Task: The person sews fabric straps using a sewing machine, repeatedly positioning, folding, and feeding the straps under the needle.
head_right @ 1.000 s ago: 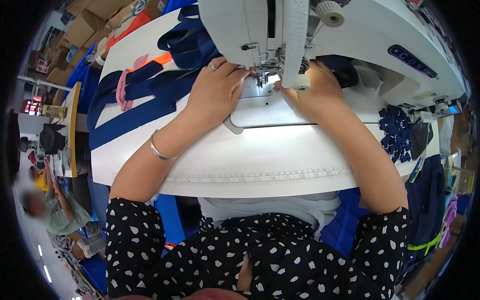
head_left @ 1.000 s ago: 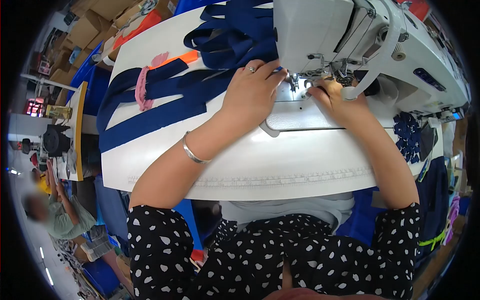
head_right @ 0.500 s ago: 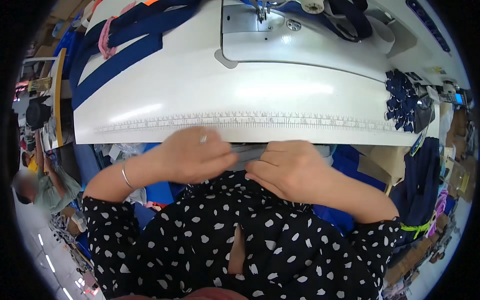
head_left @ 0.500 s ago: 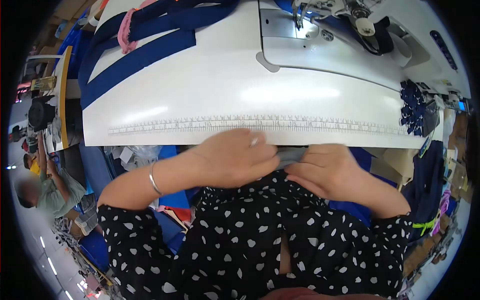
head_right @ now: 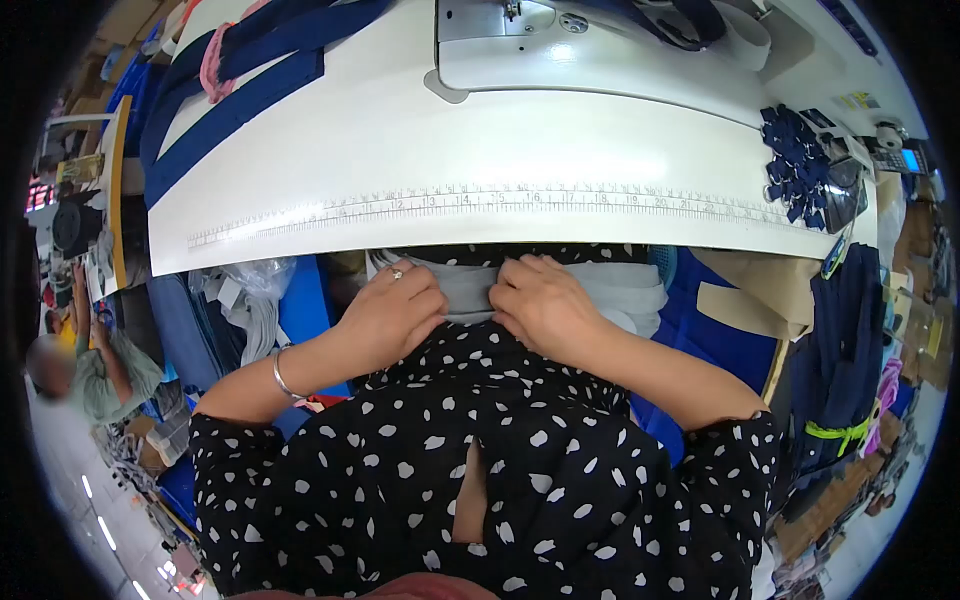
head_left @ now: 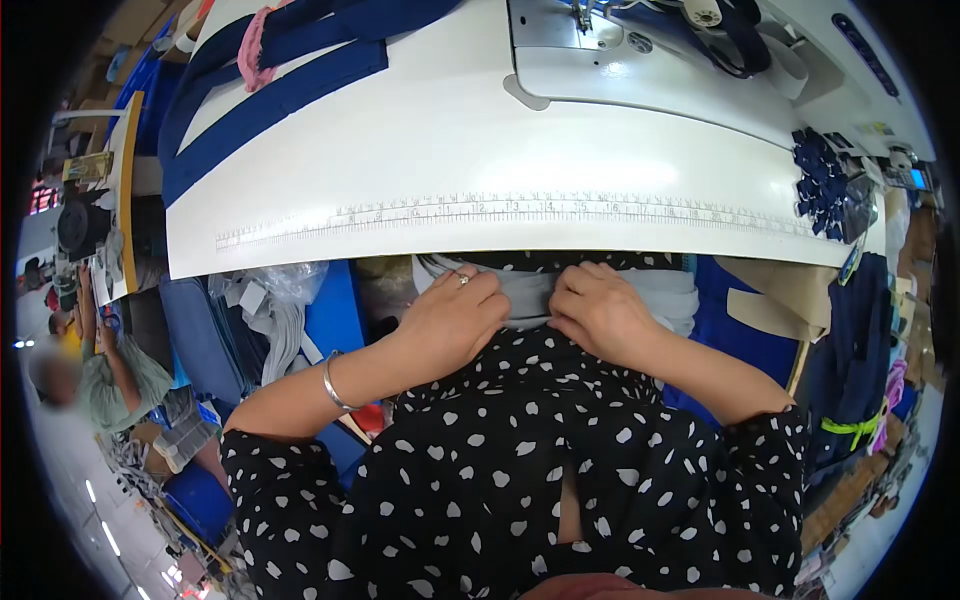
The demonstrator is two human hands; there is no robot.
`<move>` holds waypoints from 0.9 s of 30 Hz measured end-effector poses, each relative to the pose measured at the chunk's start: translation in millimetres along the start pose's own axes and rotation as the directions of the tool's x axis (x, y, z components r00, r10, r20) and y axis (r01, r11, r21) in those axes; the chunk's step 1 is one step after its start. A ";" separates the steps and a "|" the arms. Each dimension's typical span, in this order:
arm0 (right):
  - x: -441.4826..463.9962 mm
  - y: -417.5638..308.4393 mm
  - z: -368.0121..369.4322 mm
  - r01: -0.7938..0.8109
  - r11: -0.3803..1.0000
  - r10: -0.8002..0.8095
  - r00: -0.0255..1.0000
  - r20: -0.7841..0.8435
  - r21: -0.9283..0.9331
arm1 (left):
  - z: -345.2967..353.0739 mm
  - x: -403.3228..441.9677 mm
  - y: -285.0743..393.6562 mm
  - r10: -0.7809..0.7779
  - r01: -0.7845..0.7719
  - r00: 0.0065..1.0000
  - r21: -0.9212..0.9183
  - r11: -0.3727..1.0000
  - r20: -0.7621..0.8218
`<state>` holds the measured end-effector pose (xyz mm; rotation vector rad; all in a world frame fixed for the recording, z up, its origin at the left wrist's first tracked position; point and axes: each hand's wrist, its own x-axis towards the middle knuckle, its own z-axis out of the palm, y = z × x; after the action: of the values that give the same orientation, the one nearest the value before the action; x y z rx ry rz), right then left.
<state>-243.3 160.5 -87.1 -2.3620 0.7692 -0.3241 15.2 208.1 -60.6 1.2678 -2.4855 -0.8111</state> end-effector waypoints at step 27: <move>81.8 -43.5 -199.4 0.452 0.742 0.101 0.655 -0.749 0.495 | -90.2 133.5 21.6 -0.107 0.371 0.926 -0.822 0.433 0.361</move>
<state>-238.9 41.6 97.8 -1.5584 0.5855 -1.4800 -39.3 78.0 20.2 1.1005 -1.4810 -2.1004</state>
